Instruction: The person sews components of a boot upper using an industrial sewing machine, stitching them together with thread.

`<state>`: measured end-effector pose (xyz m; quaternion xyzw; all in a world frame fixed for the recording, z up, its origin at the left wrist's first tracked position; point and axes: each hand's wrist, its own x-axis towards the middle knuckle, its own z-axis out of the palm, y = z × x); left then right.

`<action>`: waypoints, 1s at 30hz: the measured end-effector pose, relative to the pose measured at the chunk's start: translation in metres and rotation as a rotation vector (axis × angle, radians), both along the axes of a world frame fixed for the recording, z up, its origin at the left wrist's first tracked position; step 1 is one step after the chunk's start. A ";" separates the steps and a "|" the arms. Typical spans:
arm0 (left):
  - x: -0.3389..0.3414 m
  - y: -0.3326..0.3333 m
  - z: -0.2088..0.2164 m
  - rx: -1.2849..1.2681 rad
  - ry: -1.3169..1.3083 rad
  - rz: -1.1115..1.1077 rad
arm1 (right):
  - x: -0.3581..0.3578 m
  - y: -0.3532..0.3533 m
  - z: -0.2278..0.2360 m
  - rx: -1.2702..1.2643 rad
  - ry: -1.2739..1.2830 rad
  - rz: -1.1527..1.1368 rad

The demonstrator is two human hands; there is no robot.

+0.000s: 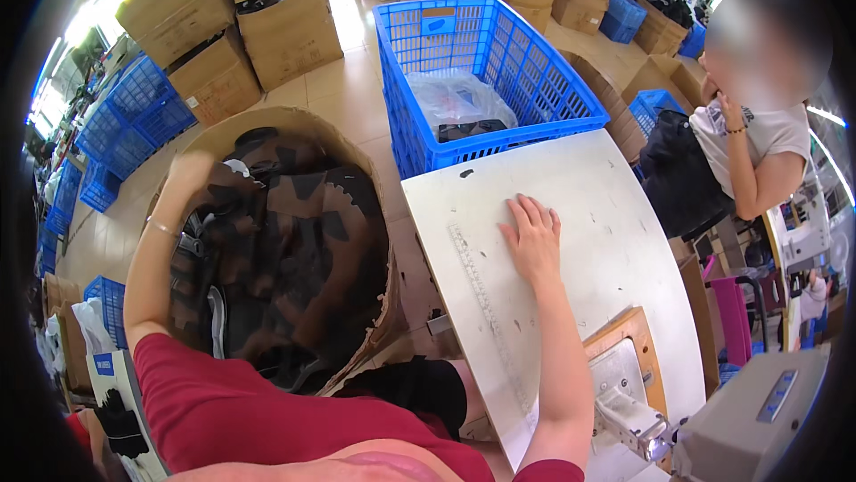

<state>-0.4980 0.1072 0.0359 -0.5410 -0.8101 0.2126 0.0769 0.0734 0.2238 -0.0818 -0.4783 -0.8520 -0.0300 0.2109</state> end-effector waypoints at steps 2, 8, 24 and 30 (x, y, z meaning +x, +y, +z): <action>0.062 0.064 0.005 0.423 -0.094 -0.524 | 0.001 -0.001 -0.001 -0.043 0.017 -0.020; 0.217 0.308 -0.044 0.464 -0.458 -0.738 | -0.001 0.005 0.001 -0.061 0.016 -0.040; 0.289 0.518 -0.324 -0.132 -0.489 -0.301 | 0.009 0.033 0.003 -0.242 0.063 -0.041; 0.295 0.534 -0.413 0.231 -0.696 0.128 | 0.014 0.033 0.014 -0.231 0.101 -0.053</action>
